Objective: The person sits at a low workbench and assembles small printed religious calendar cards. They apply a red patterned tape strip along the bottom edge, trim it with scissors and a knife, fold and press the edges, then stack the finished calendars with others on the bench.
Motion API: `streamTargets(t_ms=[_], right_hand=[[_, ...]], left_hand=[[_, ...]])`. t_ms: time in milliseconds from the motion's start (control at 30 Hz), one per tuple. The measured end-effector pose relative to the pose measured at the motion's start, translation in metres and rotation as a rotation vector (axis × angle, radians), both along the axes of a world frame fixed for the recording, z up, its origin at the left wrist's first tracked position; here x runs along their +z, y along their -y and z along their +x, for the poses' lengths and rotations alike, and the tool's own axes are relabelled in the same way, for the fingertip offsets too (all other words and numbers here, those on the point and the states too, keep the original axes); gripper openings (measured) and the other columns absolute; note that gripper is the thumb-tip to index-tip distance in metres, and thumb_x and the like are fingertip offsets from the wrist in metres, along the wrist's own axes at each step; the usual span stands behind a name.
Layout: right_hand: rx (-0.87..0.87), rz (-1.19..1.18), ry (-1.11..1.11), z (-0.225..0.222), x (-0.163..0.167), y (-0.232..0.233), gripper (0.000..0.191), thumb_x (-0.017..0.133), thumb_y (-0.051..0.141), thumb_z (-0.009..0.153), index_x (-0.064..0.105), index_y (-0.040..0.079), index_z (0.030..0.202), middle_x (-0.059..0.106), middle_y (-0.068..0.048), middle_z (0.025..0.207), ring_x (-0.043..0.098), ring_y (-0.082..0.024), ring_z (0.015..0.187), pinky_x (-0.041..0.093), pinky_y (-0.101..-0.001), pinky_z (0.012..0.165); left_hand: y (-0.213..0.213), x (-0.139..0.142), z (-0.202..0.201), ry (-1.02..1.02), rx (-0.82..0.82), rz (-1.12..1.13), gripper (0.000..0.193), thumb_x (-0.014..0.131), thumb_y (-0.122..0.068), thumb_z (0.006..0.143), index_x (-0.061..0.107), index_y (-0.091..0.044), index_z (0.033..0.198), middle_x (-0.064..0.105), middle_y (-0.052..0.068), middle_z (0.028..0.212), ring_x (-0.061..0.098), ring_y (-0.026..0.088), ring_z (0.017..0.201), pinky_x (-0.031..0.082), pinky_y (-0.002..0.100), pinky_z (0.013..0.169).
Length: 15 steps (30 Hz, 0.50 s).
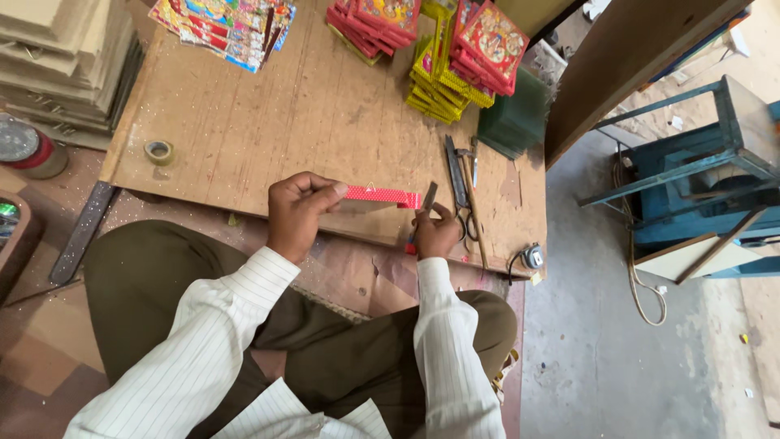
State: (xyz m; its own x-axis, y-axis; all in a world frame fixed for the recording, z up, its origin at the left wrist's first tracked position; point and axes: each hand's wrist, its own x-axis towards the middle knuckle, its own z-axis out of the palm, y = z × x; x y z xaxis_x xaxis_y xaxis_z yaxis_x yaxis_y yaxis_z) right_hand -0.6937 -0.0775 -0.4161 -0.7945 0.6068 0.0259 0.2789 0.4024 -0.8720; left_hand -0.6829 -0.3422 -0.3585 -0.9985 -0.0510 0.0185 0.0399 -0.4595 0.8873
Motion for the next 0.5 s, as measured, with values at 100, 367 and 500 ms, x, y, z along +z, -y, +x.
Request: streamTargets(t_ms=[100, 367, 500], right_hand=[[-0.022, 0.477, 0.1, -0.009, 0.006, 0.009, 0.029, 0.083, 0.013, 0.082, 0.077, -0.001, 0.107, 0.076, -0.021, 0.095, 0.072, -0.034, 0.087, 0.055, -0.0399, 0.081], [0.44, 0.902, -0.67, 0.046, 0.08, 0.092, 0.019, 0.069, 0.0, 0.097, 0.071, 0.0, 0.116, 0.073, -0.015, 0.122, 0.069, -0.032, 0.12, 0.048, -0.0491, 0.112], [0.518, 1.011, -0.697, 0.034, 0.101, 0.109, 0.022, 0.073, 0.0, 0.095, 0.071, 0.001, 0.117, 0.072, -0.013, 0.121, 0.068, -0.03, 0.122, 0.041, -0.053, 0.119]], left_hand=[[0.008, 0.004, -0.007, 0.015, -0.013, -0.003, 0.008, 0.077, -0.005, 0.09, 0.074, 0.003, 0.09, 0.072, 0.005, 0.079, 0.065, 0.008, 0.068, 0.054, 0.024, 0.065], [0.01, 0.01, -0.019, 0.121, -0.032, 0.02, 0.009, 0.076, -0.006, 0.089, 0.074, 0.002, 0.085, 0.075, 0.007, 0.082, 0.07, 0.011, 0.072, 0.06, 0.027, 0.067], [0.013, 0.014, -0.029, 0.143, -0.072, 0.023, 0.01, 0.074, -0.006, 0.089, 0.072, 0.001, 0.083, 0.075, 0.009, 0.082, 0.074, 0.015, 0.073, 0.062, 0.028, 0.066]])
